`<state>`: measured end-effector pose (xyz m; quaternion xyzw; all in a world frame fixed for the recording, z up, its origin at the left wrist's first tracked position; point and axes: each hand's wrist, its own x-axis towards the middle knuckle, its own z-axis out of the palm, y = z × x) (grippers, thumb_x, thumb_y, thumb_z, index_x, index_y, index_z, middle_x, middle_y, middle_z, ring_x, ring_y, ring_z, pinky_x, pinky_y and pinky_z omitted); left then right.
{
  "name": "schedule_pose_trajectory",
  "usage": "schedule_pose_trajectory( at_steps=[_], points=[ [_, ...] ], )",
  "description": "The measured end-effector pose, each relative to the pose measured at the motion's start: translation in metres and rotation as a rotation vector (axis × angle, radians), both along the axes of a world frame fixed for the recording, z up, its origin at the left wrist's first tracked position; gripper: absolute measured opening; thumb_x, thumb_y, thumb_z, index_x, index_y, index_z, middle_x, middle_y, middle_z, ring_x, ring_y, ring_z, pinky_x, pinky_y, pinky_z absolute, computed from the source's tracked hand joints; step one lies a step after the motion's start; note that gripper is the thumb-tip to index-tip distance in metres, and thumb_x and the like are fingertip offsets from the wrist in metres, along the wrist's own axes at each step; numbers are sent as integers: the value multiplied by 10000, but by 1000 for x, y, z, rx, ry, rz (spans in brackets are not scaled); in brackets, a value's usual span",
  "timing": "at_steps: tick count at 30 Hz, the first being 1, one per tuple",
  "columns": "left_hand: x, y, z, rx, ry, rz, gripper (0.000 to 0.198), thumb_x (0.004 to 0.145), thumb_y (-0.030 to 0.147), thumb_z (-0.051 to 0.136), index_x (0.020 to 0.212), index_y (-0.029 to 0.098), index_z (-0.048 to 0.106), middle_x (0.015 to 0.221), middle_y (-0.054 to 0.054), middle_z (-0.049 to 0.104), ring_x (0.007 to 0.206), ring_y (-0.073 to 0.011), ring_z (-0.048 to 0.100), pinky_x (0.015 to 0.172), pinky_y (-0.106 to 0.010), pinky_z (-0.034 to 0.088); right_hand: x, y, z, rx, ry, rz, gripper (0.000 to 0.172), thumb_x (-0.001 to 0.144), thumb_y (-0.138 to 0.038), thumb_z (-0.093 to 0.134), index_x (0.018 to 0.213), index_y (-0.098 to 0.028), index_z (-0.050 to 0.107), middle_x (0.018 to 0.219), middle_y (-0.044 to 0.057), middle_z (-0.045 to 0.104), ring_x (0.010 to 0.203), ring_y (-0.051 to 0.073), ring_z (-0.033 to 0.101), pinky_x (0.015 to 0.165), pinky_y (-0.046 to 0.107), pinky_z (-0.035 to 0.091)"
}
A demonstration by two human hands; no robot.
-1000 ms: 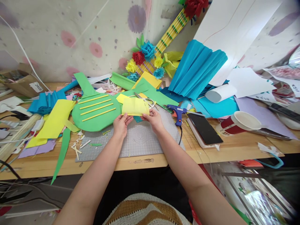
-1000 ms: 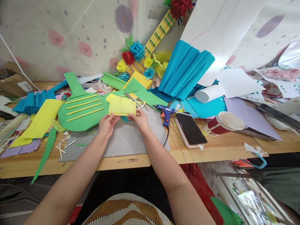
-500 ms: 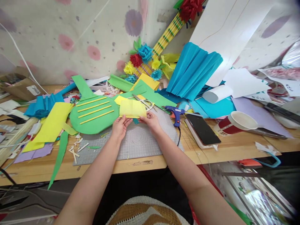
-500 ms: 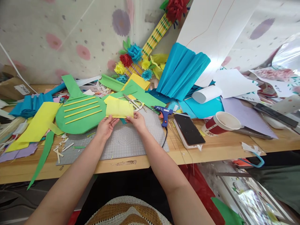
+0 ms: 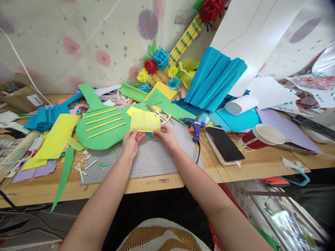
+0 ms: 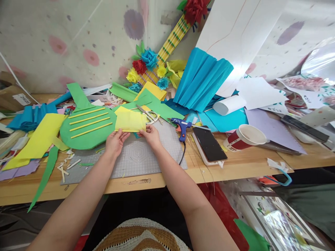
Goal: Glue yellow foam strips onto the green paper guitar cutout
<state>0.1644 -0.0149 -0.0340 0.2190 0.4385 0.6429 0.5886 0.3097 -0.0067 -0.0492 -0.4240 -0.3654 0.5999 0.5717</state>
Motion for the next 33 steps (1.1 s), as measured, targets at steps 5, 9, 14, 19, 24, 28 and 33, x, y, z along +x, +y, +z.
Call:
schedule_pose_trajectory(
  at_steps=[5, 9, 14, 19, 24, 28, 33],
  points=[
    [7, -5, 2, -5, 31, -176, 154, 740, 252, 668, 772, 111, 614, 796, -88, 709, 784, -175, 684, 840, -352, 517, -1, 2, 1, -15, -2, -24, 445, 467, -349, 802, 707, -207, 454, 586, -44, 637, 592, 154, 659, 659, 308, 547],
    [11, -7, 0, -13, 68, -176, 165, 672, 163, 713, 802, 97, 636, 782, -80, 711, 736, -163, 684, 837, -357, 516, -4, 1, 4, -18, -31, 27, 453, 463, -368, 808, 713, -207, 467, 574, -45, 624, 624, 174, 665, 655, 324, 549],
    [11, -5, 0, -18, 65, -83, 94, 680, 119, 675, 765, 97, 639, 730, -60, 707, 677, -144, 678, 776, -316, 536, -3, -5, 9, 24, -62, 21, 412, 526, -396, 770, 768, -203, 498, 635, -36, 643, 584, 130, 641, 643, 292, 539],
    [10, -2, -4, 16, 94, -55, 118, 667, 153, 691, 760, 102, 638, 750, -68, 708, 693, -157, 681, 758, -317, 540, -2, -3, 7, 41, -62, -14, 437, 472, -352, 791, 736, -207, 475, 585, -66, 616, 539, 111, 618, 615, 277, 532],
    [14, -2, -5, 25, 119, -150, 153, 671, 174, 697, 796, 94, 657, 800, -97, 711, 722, -189, 684, 787, -373, 532, -4, -1, 4, 34, -78, -2, 447, 461, -355, 796, 724, -207, 466, 573, -67, 601, 525, 113, 609, 614, 286, 530],
    [15, -1, -3, -5, 99, -92, 91, 690, 126, 677, 770, 89, 653, 752, -79, 707, 703, -176, 684, 804, -368, 532, -4, -2, 4, 42, -122, -14, 357, 557, -343, 743, 768, -201, 492, 625, -50, 606, 558, 106, 606, 622, 277, 521],
    [10, 4, -3, -23, 58, 27, 12, 731, 87, 634, 744, 87, 634, 711, -60, 697, 670, -145, 682, 802, -330, 539, 4, 1, 2, 70, -350, -189, 173, 668, -276, 613, 789, -190, 524, 708, -32, 592, 561, 92, 581, 613, 268, 499]
  ],
)
